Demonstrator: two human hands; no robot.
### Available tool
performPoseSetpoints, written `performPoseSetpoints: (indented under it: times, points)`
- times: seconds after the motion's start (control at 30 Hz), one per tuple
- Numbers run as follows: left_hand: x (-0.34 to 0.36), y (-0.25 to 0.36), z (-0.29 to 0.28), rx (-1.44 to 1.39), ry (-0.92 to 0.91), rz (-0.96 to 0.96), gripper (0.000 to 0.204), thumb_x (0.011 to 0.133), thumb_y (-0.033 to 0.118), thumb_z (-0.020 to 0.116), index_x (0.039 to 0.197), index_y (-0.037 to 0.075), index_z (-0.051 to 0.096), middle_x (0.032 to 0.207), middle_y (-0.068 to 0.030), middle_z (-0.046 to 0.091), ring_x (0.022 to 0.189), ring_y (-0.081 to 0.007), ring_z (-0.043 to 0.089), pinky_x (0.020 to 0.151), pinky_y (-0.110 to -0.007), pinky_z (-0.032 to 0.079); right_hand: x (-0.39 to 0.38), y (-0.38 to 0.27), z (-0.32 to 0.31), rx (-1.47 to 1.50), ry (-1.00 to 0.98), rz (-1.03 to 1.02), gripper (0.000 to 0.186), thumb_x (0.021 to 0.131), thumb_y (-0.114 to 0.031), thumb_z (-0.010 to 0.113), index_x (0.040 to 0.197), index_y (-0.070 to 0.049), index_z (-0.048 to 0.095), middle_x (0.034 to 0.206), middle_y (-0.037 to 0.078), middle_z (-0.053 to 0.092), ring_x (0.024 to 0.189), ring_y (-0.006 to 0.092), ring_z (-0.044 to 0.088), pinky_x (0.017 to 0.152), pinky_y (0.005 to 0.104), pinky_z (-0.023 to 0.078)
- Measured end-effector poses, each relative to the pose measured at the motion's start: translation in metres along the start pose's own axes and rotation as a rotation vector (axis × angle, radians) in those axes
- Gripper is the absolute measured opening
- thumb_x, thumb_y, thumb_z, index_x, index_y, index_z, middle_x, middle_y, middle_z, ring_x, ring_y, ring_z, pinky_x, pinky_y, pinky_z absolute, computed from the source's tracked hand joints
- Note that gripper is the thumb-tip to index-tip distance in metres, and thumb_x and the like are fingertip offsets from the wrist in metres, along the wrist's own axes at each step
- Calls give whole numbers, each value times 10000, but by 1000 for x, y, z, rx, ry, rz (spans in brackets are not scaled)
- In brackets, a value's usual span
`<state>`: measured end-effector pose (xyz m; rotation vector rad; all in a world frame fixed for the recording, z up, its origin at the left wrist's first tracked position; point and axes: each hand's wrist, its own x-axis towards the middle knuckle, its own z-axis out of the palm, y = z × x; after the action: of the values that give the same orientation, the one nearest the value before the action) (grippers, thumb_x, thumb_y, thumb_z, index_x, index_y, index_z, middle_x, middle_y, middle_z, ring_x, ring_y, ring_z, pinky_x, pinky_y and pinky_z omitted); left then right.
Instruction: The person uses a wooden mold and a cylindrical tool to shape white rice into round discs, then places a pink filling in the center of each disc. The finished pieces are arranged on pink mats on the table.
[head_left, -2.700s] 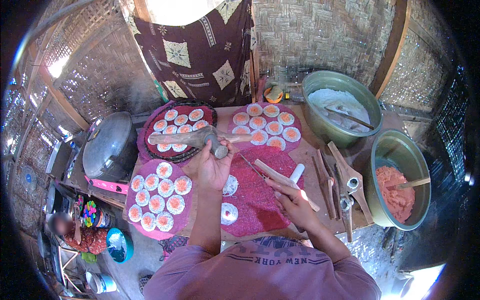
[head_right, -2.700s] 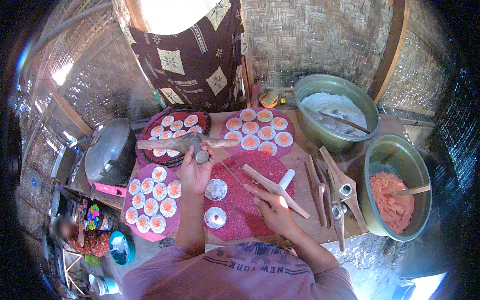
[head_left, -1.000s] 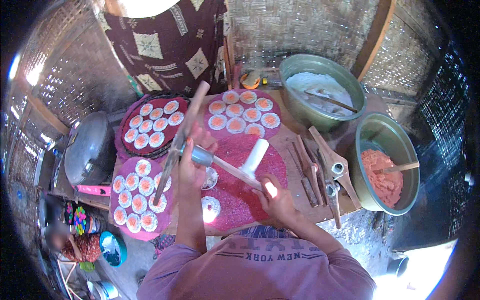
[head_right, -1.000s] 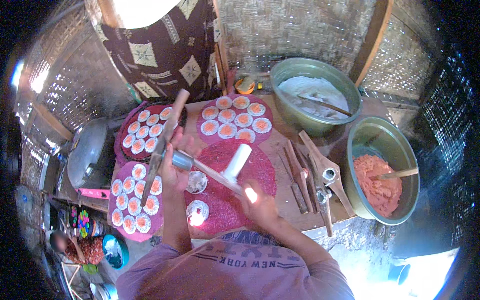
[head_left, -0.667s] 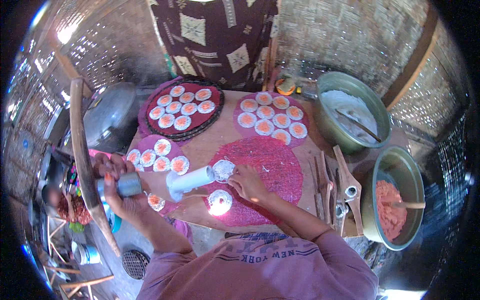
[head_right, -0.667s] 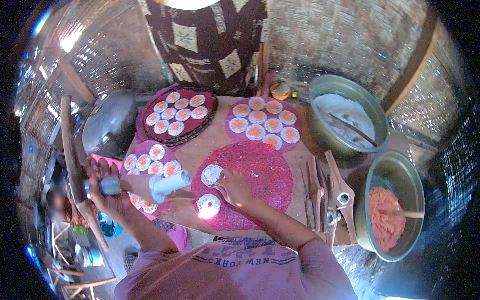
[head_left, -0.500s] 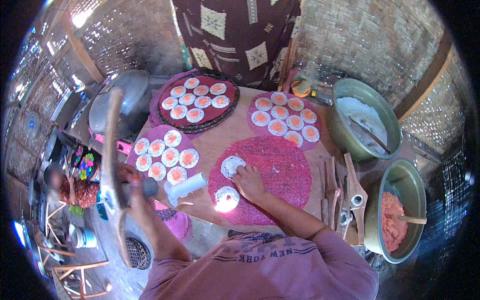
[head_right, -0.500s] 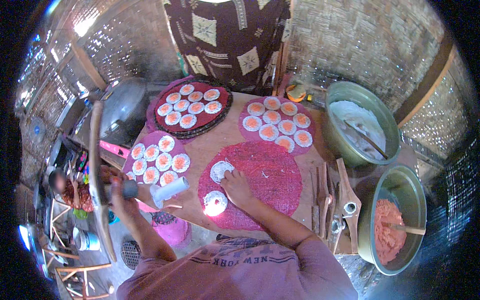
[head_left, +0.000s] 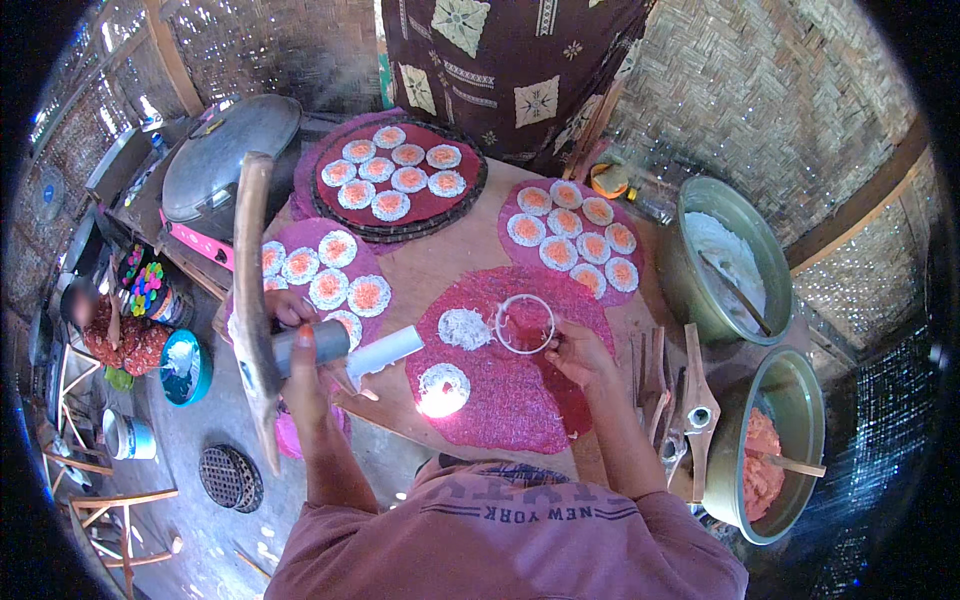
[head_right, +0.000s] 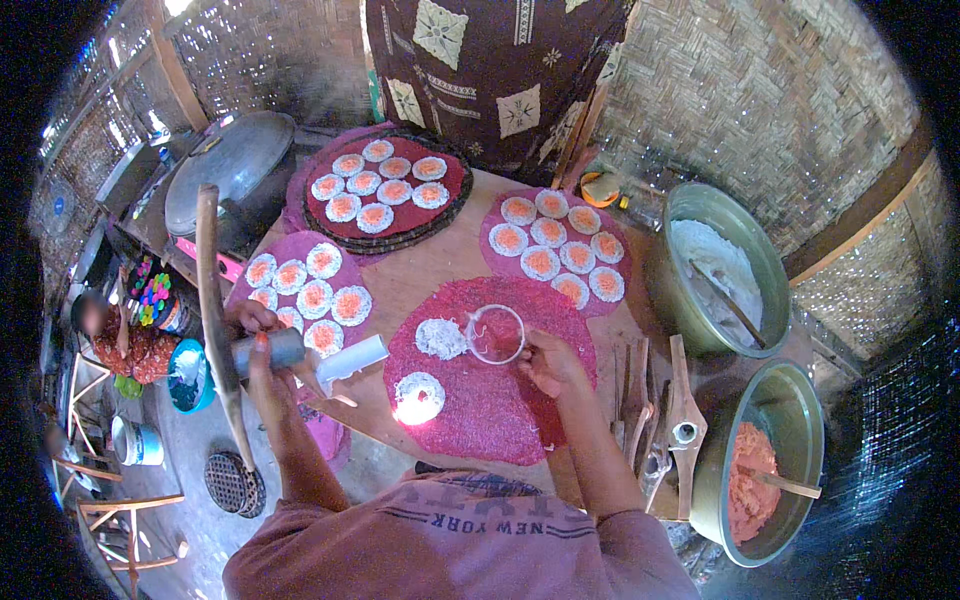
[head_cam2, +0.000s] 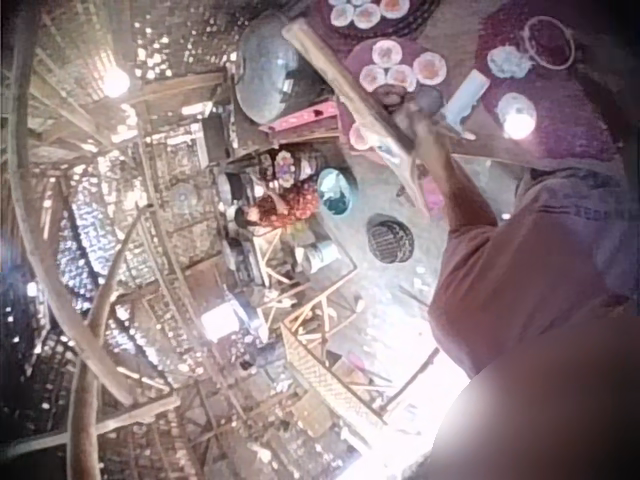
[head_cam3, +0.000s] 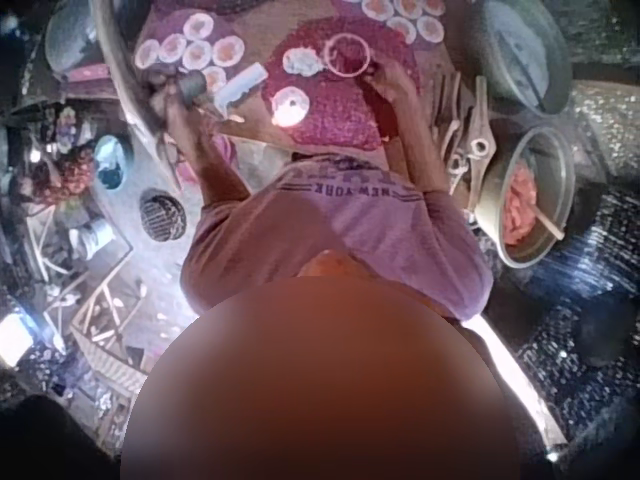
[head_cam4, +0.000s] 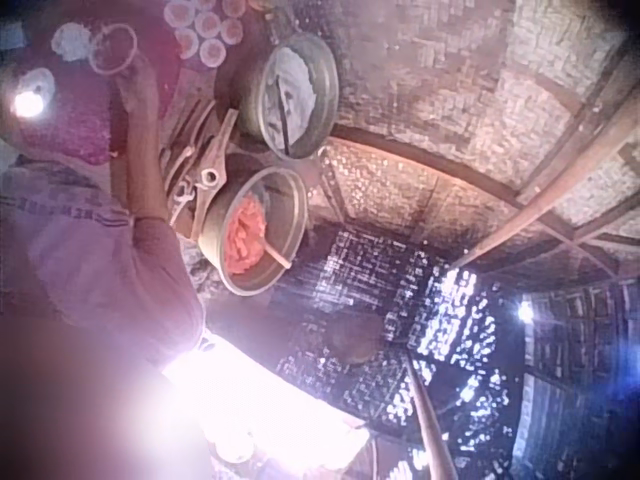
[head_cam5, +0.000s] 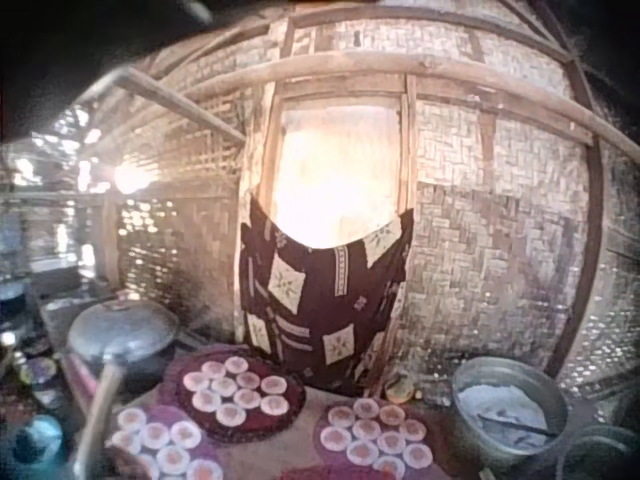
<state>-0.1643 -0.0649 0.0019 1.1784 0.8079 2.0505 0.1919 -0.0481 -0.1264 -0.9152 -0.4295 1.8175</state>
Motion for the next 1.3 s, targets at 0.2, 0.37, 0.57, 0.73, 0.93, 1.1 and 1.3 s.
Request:
performPoseSetpoints:
  times: [0.2,0.37,0.57,0.73,0.93,1.1,1.3]
  points:
    - [0,-4,3,158,77,-23,263,781,104,668,946,57,469,894,-55,486,773,-123,463,667,-228,396,-7,18,-14,-376,100,49,183,948,-230,581,1007,-78,665,879,-12,653,770,90,576,666,247,442]
    - [-3,-1,0,131,59,-68,256,781,88,666,957,55,482,887,-49,503,764,-122,478,666,-239,407,-8,13,-8,-620,92,-68,169,944,-195,586,989,-51,661,876,8,649,791,96,578,716,262,455]
    - [20,1,-2,-208,-35,71,320,806,203,646,956,75,393,900,-45,414,787,-126,388,708,-243,345,-1,-27,19,-2111,458,-483,244,911,-210,607,1015,6,653,983,139,648,870,297,618,794,424,481]
    - [28,-38,16,-216,62,-234,299,851,263,651,985,91,446,925,-18,482,838,-125,490,749,-291,439,55,38,69,-1751,-113,-563,520,878,-278,636,1314,-21,516,1400,245,428,1293,398,424,1066,467,367]
    - [37,-111,31,-151,-35,-195,164,916,158,607,998,99,479,982,-33,522,893,-133,524,803,-282,453,60,74,79,-2067,-155,-617,531,848,-217,661,1330,-70,493,1322,195,507,1225,384,483,1023,476,393]
    - [31,-104,47,12,-243,-86,162,954,185,591,1039,69,517,967,-9,499,904,-105,465,793,-279,406,51,64,88,-1412,-339,-580,365,814,-100,651,1170,-40,592,1080,190,624,1059,380,576,916,460,452]
    - [44,-99,85,334,-191,-183,285,868,218,704,1065,49,586,951,-19,592,885,-146,555,785,-329,472,68,92,116,-1727,-335,-716,335,817,-73,642,1146,-18,613,1043,205,620,984,404,589,871,464,472]
